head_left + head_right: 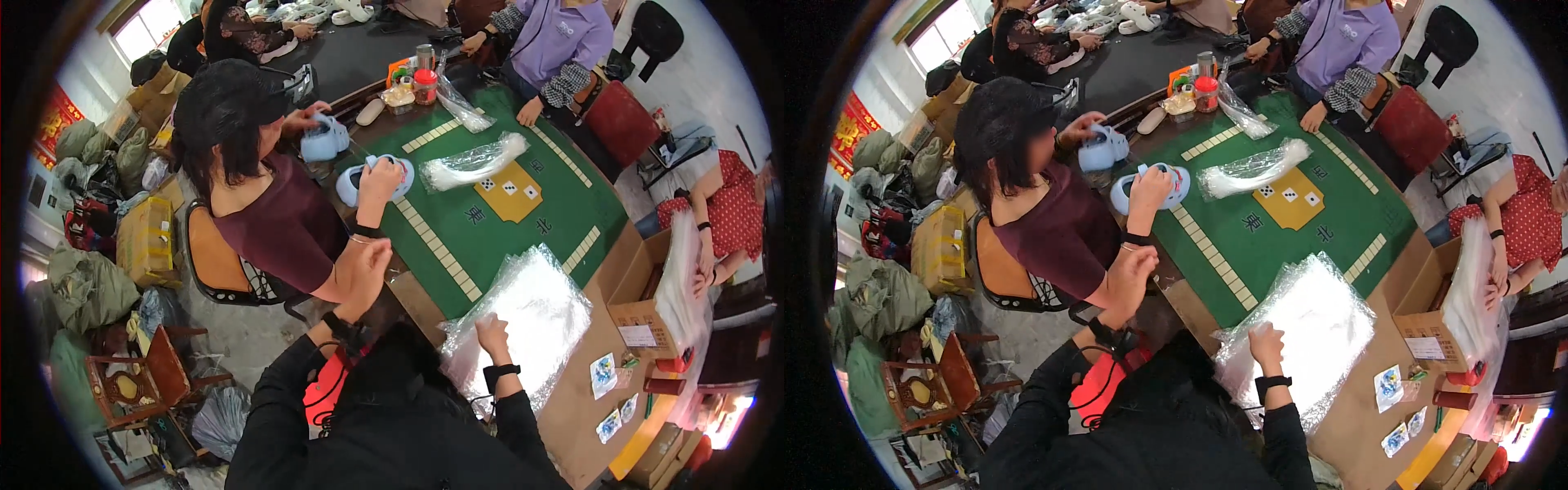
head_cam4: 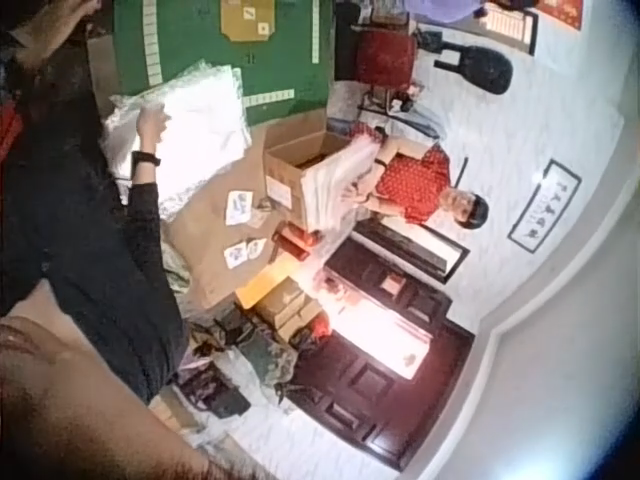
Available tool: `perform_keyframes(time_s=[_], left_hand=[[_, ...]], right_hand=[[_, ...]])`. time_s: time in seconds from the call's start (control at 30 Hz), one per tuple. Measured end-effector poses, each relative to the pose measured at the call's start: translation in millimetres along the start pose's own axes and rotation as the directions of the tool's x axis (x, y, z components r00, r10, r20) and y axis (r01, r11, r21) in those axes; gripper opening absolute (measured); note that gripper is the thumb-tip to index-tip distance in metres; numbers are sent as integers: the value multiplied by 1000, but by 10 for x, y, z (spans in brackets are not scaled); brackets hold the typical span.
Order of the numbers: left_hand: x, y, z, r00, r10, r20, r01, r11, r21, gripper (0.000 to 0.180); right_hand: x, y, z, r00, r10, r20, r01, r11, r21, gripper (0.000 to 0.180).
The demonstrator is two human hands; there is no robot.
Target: Packing blue clogs into plastic bags and preparing them for shipment.
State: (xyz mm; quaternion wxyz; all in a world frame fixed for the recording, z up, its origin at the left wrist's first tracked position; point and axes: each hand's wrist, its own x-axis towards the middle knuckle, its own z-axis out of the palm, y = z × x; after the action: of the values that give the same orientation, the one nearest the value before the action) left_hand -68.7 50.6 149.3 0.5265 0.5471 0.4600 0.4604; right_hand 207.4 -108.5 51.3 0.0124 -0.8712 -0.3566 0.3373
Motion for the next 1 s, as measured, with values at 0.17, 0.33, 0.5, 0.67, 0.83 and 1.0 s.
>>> perform_keyframes(time_s=[0.17,0.33,0.5,0.67,0.83,1.0], left_hand=[[545,316,-155,961,144,-236,-175,978,-114,18],[886,388,-615,868,263,-422,-138,943,304,30],[1211,262,-1034,886,183,-425,39,885,463,47],[1817,432,-1078,920,317,-232,44,504,862,67],[2426,414,-1092,927,181,-328,246,364,898,79],[2777,247,-1336,904,-177,-390,424,234,875,84]], right_hand=[[100,-286,17,998,3,-67,-7,998,-58,69],[144,-1263,-299,948,-308,-77,315,879,357,58],[425,-2257,32,765,-490,417,-238,386,891,63],[783,-2985,346,578,-768,276,-511,-77,856,63],[958,-3389,648,726,-659,197,-521,-340,783,64],[871,-3767,561,680,-699,223,-606,-364,707,66]])
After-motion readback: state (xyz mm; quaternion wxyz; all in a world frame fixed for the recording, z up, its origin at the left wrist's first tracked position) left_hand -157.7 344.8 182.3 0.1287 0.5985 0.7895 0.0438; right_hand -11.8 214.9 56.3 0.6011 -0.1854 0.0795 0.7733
